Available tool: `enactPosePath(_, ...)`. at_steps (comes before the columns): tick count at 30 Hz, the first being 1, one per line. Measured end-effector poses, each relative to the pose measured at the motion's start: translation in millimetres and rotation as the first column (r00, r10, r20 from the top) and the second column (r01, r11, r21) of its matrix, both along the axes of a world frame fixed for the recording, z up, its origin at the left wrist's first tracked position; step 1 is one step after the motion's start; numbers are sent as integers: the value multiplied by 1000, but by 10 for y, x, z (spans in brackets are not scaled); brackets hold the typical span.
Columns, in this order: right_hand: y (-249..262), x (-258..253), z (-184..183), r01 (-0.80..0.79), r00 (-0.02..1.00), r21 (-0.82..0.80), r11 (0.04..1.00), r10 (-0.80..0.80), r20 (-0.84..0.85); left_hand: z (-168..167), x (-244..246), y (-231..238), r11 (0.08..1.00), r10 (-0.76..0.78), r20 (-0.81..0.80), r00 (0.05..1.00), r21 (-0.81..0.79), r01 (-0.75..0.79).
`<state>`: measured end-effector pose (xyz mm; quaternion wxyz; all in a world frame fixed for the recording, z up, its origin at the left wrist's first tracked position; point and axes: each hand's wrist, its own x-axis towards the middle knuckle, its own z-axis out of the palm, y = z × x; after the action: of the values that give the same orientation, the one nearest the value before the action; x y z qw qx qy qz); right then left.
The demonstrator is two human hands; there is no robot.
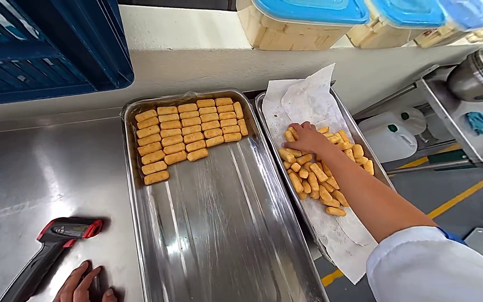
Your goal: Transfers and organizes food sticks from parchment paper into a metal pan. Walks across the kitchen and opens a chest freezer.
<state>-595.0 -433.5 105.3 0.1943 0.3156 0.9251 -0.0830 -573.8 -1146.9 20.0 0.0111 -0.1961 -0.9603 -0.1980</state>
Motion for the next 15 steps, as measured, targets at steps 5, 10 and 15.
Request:
enactPosePath(5, 146, -47, -70, 71, 983, -136, 988, -93, -159, 26, -4, 2, 1000, -17, -9, 1000, -17, 17)
enactPosePath(10, -607, -241, 385, 9, 914, -178, 984, -80, -398, 43, -3, 90, 999, 34, -95, 995, 18, -33)
enactPosePath(15, -2839, -456, 321, -504, 827, -183, 844, 411, -383, 74, -1, 105, 998, 55, -77, 996, 14, -54)
